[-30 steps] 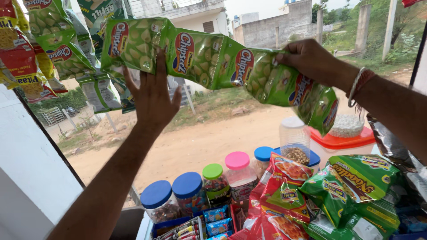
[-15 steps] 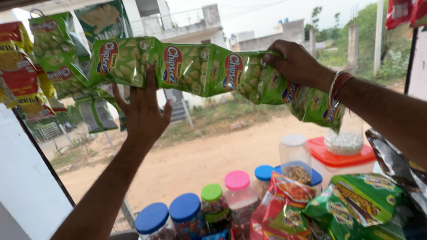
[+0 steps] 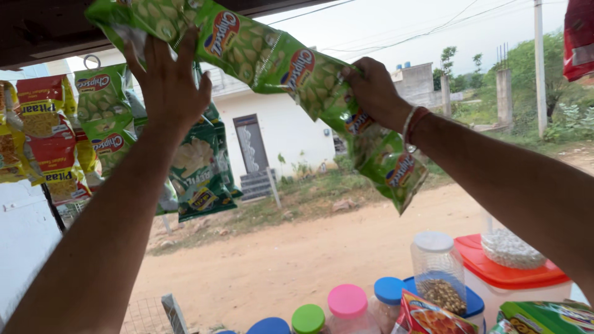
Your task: The person picks up various snack packets from a glass display counter and hangs them on a metal rod above the counter. They handle multiple snack packets, including chips and noodles, one by one, arranging them in a row.
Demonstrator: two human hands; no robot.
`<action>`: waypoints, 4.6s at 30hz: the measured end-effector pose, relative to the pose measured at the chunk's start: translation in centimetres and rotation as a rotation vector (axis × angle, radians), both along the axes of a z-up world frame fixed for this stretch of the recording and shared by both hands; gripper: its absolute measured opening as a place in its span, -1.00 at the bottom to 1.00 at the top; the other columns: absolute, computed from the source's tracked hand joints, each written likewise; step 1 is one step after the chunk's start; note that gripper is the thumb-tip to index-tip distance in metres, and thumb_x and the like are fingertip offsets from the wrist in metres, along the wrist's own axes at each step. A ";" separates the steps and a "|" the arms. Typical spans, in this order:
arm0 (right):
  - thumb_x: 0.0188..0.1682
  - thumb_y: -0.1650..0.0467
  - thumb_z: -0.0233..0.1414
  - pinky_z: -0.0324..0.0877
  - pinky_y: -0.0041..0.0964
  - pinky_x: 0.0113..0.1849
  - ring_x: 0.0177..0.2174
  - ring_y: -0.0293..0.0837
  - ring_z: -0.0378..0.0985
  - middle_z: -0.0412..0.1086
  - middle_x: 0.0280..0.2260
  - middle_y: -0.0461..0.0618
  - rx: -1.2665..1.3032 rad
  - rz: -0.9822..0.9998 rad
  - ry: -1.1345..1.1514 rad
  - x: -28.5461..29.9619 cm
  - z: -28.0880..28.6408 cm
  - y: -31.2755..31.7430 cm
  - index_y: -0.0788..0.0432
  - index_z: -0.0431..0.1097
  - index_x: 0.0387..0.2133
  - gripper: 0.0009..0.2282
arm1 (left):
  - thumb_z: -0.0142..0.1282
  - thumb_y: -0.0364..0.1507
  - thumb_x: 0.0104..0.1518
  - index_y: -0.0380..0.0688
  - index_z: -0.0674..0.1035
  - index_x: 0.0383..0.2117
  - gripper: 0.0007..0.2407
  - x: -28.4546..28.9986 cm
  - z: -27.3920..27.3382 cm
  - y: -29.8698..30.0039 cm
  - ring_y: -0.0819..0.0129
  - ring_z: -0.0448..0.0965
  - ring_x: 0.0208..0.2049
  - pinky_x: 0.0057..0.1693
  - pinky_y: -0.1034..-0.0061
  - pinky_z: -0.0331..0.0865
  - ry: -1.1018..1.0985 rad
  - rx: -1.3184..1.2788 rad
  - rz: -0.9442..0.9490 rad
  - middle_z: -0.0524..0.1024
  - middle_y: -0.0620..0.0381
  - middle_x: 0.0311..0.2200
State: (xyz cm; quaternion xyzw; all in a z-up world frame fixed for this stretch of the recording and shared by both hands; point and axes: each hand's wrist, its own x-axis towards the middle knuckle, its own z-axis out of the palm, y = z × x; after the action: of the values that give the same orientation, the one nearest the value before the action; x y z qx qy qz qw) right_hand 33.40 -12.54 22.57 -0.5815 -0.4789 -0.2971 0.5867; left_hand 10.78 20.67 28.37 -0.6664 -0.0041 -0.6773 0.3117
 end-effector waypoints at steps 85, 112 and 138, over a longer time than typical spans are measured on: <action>-0.07 0.32 0.25 0.53 -0.07 -0.03 0.01 0.07 0.59 0.43 -0.01 0.25 -0.334 0.488 0.165 -1.9 -6.7 16.4 0.34 0.07 0.11 -0.40 | 0.19 -0.10 0.21 -0.41 0.27 0.26 -0.34 10.0 -15.9 2.6 -0.18 0.41 0.23 0.26 0.19 0.34 0.198 -0.840 -0.737 0.36 -0.43 0.19; -0.14 0.11 0.24 0.34 0.04 0.13 0.23 0.25 0.19 0.02 0.26 0.44 -0.361 0.305 0.256 -2.5 -12.4 15.2 0.22 -0.35 0.37 -0.02 | 0.35 -0.18 0.23 -0.38 0.01 0.39 -0.18 8.0 -21.1 -1.4 -0.27 0.27 0.32 0.31 0.11 0.29 0.146 -0.644 -0.563 0.19 -0.50 0.30; -0.09 0.31 0.24 0.21 0.09 0.19 0.21 0.27 0.31 0.30 0.21 0.30 -0.628 0.033 -0.120 -20.4 -24.2 -4.6 0.22 -0.18 0.43 -0.13 | 0.33 -0.43 -0.12 -0.26 0.19 0.36 -0.20 -7.1 -32.7 -21.8 -0.15 0.00 0.46 0.43 -0.09 0.00 0.784 -0.583 -0.648 -0.02 -0.23 0.44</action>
State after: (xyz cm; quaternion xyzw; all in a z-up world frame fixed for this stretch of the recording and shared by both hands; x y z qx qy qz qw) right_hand 12.97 -17.10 -1.66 -0.7076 -0.5904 -0.1590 0.3541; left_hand 3.67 -1.09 -4.35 -0.8927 0.1293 -0.4118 -0.1294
